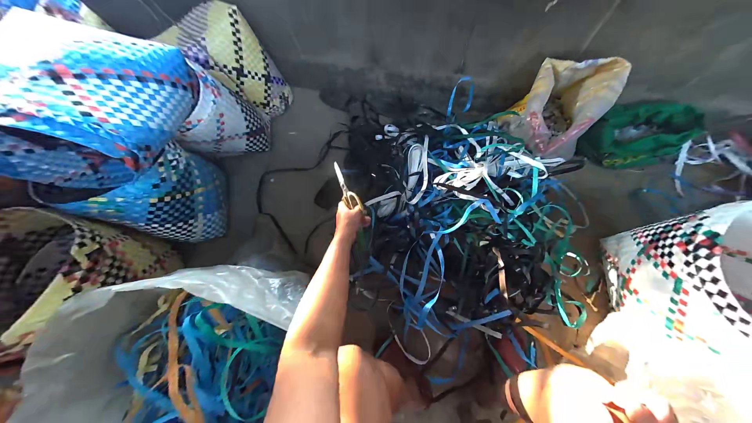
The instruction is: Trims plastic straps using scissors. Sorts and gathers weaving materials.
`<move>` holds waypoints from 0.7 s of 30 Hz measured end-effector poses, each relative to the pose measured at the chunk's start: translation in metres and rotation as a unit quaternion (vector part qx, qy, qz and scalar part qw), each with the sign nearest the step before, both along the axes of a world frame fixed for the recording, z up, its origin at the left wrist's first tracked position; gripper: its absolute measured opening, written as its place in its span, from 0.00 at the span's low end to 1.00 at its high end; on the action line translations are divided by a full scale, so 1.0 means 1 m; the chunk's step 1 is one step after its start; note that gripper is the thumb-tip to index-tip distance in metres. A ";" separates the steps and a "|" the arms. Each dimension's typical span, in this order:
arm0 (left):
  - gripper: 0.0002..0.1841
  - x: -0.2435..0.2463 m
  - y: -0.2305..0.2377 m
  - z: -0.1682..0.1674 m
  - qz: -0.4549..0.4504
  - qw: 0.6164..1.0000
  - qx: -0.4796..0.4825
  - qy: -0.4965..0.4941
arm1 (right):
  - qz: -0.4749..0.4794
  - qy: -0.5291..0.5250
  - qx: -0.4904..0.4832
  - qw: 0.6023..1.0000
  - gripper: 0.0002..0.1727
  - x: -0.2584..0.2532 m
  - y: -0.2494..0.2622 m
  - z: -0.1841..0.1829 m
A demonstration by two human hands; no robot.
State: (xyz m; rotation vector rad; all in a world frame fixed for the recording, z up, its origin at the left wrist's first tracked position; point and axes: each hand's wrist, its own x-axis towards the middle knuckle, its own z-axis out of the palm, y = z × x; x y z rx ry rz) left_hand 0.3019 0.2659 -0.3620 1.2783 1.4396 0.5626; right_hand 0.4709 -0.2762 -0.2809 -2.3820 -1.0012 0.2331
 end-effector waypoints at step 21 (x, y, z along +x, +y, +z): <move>0.14 -0.167 -0.356 0.317 -0.122 0.931 0.147 -0.311 | -0.079 0.773 0.470 0.418 0.10 -0.032 0.196 0.164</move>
